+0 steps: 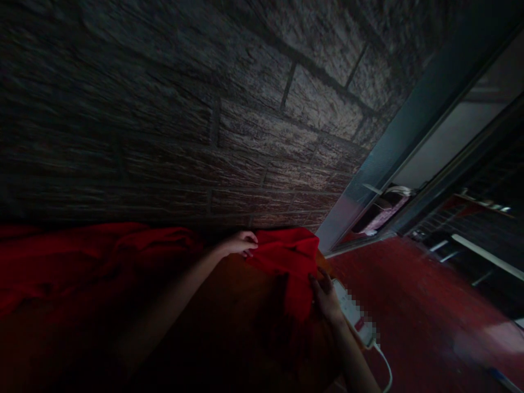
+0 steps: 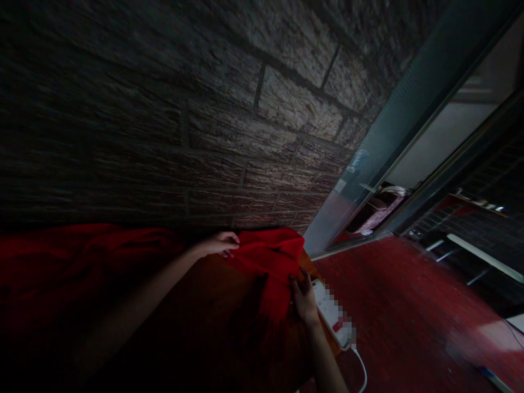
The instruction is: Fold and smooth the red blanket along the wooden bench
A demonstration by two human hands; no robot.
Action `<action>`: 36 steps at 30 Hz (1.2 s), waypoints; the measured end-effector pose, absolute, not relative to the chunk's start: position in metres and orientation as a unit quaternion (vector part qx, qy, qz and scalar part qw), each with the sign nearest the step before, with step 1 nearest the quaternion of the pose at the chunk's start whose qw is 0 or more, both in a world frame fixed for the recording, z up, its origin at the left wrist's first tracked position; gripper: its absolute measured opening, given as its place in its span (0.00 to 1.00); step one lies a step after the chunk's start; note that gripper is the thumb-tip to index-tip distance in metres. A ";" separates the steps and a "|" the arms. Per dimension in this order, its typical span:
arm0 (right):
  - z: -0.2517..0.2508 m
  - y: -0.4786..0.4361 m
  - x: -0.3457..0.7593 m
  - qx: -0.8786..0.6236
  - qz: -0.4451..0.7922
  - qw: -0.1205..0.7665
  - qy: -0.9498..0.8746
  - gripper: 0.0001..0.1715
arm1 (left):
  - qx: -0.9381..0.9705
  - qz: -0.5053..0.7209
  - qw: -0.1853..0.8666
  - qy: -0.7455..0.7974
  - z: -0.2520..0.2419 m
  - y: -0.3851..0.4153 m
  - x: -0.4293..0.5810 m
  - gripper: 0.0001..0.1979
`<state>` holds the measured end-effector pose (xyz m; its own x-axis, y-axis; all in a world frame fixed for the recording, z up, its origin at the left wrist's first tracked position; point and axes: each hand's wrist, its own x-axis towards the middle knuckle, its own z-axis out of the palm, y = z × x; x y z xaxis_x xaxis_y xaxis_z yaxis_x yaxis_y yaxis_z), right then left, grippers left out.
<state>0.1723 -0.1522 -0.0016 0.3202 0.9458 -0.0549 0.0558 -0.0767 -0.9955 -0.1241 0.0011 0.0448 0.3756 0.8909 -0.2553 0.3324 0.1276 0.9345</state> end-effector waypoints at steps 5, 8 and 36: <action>-0.004 -0.152 0.168 -0.614 0.395 0.553 -0.400 0.46 | 0.654 0.183 0.439 0.588 0.043 0.002 -0.127 0.18; -0.007 -0.152 0.164 -0.608 0.390 0.569 -0.393 0.45 | 0.632 0.156 0.439 0.619 0.039 0.000 -0.121 0.28; 0.038 -0.171 0.152 -0.537 0.524 0.616 -0.239 0.24 | 0.447 0.386 0.589 0.551 0.013 0.001 -0.113 0.14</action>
